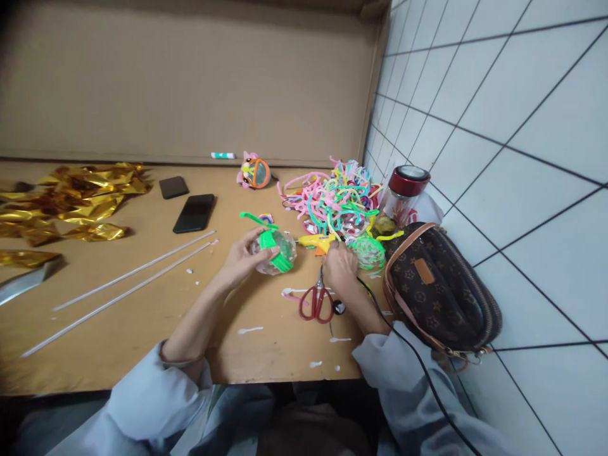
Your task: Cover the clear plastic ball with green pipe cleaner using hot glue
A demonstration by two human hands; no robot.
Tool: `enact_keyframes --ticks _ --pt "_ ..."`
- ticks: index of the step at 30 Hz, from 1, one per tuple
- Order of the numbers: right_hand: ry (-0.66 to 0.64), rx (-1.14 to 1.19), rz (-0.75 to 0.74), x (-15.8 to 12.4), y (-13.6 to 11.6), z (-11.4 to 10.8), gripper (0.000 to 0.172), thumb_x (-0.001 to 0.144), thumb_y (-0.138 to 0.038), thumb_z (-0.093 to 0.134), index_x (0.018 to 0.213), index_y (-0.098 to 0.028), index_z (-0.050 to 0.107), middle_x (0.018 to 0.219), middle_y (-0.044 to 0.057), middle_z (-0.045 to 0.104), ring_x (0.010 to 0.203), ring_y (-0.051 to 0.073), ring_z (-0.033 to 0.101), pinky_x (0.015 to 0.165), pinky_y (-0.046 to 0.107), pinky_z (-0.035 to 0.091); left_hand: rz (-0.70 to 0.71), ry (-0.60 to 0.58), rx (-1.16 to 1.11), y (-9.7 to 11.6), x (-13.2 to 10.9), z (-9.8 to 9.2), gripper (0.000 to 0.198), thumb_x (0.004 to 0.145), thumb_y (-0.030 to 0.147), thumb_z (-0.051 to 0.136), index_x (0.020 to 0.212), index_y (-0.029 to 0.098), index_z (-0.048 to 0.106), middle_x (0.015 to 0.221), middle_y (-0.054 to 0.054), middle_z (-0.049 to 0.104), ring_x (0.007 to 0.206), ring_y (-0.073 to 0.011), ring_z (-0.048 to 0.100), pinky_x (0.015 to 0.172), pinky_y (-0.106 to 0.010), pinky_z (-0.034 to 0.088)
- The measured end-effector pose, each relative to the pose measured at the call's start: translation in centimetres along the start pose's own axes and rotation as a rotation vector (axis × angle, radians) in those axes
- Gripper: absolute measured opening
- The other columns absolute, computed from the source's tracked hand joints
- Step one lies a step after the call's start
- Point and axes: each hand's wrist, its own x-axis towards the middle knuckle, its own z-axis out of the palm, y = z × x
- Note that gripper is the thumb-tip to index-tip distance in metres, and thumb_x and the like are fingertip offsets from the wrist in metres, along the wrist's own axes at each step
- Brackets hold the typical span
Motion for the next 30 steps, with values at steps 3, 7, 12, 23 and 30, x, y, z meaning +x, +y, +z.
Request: enact_keyframes --ticks 3,7,12,23,30 --pt "-0.017 0.021 0.023 0.3 0.0 -0.1 0.029 0.093 -0.023 0.054 0.117 -0.008 0.060 0.118 0.020 0.066 0.103 0.028 0.066 0.079 0.032 0.045 0.004 -0.021 0.017 0.1 -0.1 0.0 0.064 0.062 0.042 0.081 0.119 0.017 0.067 0.122 -0.011 0.066 0.113 -0.0292 0.062 0.099 -0.040 0.048" --pt "-0.009 0.061 0.040 0.1 0.0 -0.5 0.030 0.092 -0.017 0.050 0.119 -0.009 0.057 0.113 0.019 0.067 0.099 0.026 0.066 0.077 0.031 0.044 0.017 -0.014 0.003 0.0 -0.1 0.1 0.062 0.061 0.041 0.081 0.117 0.018 0.068 0.123 -0.010 0.066 0.114 -0.0294 0.061 0.101 -0.041 0.047" --pt "0.144 0.217 0.091 -0.3 1.3 -1.3 0.038 0.088 -0.020 0.046 0.125 -0.010 0.051 0.093 0.013 0.070 0.082 0.026 0.065 0.068 0.031 0.042 0.008 -0.030 -0.016 0.0 -0.2 0.1 0.060 0.062 0.040 0.082 0.115 0.017 0.068 0.120 -0.010 0.066 0.113 -0.0286 0.062 0.103 -0.040 0.046" --pt "0.407 0.459 0.001 -1.3 2.8 -2.1 0.043 0.076 -0.065 0.059 0.082 -0.023 0.055 0.058 -0.001 0.057 0.056 0.020 0.052 0.056 0.029 0.035 -0.031 -0.133 -0.079 0.5 -0.5 0.2 0.063 0.064 0.043 0.082 0.119 0.018 0.067 0.120 -0.010 0.067 0.112 -0.0278 0.063 0.102 -0.039 0.047" --pt "0.554 0.321 -0.034 -1.9 2.0 -1.9 0.038 0.081 -0.057 0.056 0.088 -0.020 0.061 0.061 0.004 0.063 0.058 0.022 0.057 0.056 0.029 0.034 -0.025 -0.165 -0.082 0.5 -0.7 0.3 0.062 0.066 0.041 0.083 0.121 0.017 0.067 0.120 -0.011 0.067 0.113 -0.0279 0.062 0.102 -0.040 0.047"
